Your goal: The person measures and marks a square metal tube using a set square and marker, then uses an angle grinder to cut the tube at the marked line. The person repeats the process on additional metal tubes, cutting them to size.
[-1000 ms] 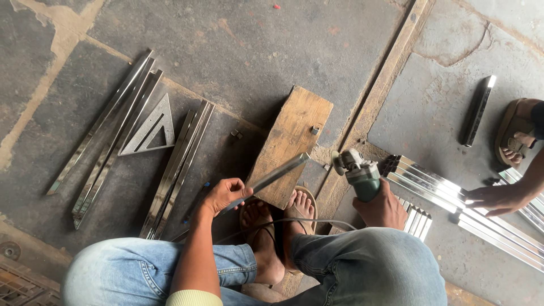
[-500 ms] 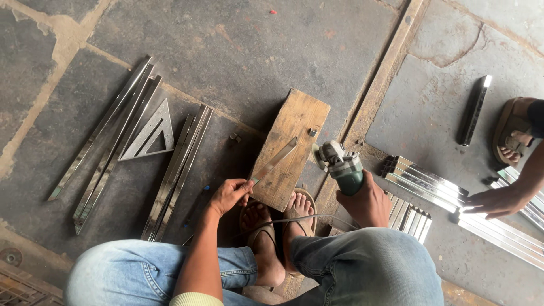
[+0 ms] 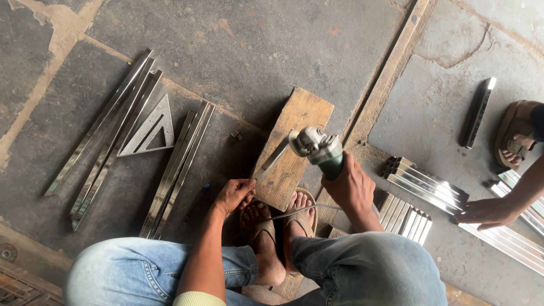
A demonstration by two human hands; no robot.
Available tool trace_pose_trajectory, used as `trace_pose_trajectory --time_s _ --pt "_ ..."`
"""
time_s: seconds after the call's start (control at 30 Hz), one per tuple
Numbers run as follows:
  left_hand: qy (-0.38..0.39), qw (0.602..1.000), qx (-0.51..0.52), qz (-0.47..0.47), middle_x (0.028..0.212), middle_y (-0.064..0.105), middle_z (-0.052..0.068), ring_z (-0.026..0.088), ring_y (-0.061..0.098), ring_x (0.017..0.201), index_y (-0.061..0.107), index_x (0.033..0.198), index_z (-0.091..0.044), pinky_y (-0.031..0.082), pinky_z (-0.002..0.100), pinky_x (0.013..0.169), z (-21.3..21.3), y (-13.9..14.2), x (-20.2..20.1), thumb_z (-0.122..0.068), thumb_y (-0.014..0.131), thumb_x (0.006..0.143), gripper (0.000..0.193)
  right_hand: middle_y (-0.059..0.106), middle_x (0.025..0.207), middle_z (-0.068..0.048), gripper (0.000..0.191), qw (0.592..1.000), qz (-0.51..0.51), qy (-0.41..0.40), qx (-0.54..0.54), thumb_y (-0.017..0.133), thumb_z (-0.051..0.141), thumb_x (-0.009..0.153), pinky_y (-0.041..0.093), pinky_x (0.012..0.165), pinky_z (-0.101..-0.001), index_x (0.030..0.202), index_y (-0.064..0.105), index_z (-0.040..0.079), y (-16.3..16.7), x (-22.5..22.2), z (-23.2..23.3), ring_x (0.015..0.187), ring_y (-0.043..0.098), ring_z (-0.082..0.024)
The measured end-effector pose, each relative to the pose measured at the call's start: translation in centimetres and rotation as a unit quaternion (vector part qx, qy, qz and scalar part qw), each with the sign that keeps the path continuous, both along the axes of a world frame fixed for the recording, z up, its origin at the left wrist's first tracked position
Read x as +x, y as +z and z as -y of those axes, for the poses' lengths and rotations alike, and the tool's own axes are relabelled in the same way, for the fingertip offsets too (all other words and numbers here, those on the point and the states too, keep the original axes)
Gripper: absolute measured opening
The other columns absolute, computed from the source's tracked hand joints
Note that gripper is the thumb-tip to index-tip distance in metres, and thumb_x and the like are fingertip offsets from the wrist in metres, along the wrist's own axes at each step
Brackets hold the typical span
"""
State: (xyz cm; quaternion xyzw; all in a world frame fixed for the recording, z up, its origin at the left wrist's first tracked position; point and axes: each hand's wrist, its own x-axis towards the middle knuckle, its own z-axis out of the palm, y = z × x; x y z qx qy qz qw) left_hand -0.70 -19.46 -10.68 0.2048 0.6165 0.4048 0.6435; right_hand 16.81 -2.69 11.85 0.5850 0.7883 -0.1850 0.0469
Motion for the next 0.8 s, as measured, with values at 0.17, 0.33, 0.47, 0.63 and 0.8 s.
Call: trace_pose_trajectory --time_s 0.17,0.33,0.47,0.63,0.8 --pt "0.003 0.999 -0.034 0.030 0.056 0.059 -0.001 0.007 0.051 0.044 0.068 0.077 -0.006 0.039 0.024 0.040 0.1 -0.1 0.3 -0.056 0.066 0.090 0.051 0.072 0.112 -0.015 0.076 1.000 -0.008 -0.003 0.023 0.079 0.037 0.075 0.057 0.075 -0.0476 0.141 0.051 0.012 -1.1 0.9 0.8 0.093 0.073 -0.035" --pt "0.080 0.995 0.009 0.049 0.057 0.058 -0.001 0.007 0.053 0.044 0.066 0.080 -0.008 0.040 0.024 0.040 -0.5 -0.1 -0.9 -0.055 0.063 0.093 0.049 0.072 0.113 -0.016 0.072 0.999 0.000 -0.030 0.014 0.078 0.036 0.075 0.057 0.077 -0.0469 0.139 0.054 0.014 -4.7 4.1 0.7 0.096 0.073 -0.035" --pt "0.149 0.980 -0.017 -0.131 0.064 0.061 0.006 0.017 0.059 0.053 0.063 0.083 -0.005 0.047 0.032 0.048 -1.2 -0.3 -3.1 -0.051 0.068 0.096 0.047 0.074 0.108 -0.017 0.076 0.998 -0.010 -0.055 0.005 0.082 0.040 0.070 0.056 0.082 -0.0483 0.137 0.057 0.015 -8.0 7.9 1.3 0.099 0.072 -0.038" --pt "0.091 0.848 -0.143 -0.501 0.094 0.072 0.023 0.044 0.069 0.090 0.064 0.104 -0.004 0.055 0.052 0.075 -0.1 -0.8 -4.6 -0.035 0.072 0.091 0.035 0.075 0.106 -0.020 0.081 0.988 0.073 -0.129 -0.053 0.085 0.047 0.067 0.055 0.085 -0.0519 0.137 0.057 0.016 -11.1 11.9 0.5 0.098 0.072 -0.041" --pt "-0.018 0.793 -0.267 -0.547 0.110 0.073 0.020 0.040 0.072 0.101 0.068 0.109 -0.007 0.060 0.048 0.082 0.0 -2.3 -5.1 -0.014 0.065 0.092 0.019 0.076 0.106 -0.022 0.079 0.985 0.054 -0.155 -0.054 0.084 0.051 0.068 0.058 0.088 -0.0518 0.132 0.061 0.012 -12.5 14.6 0.4 0.099 0.074 -0.042"
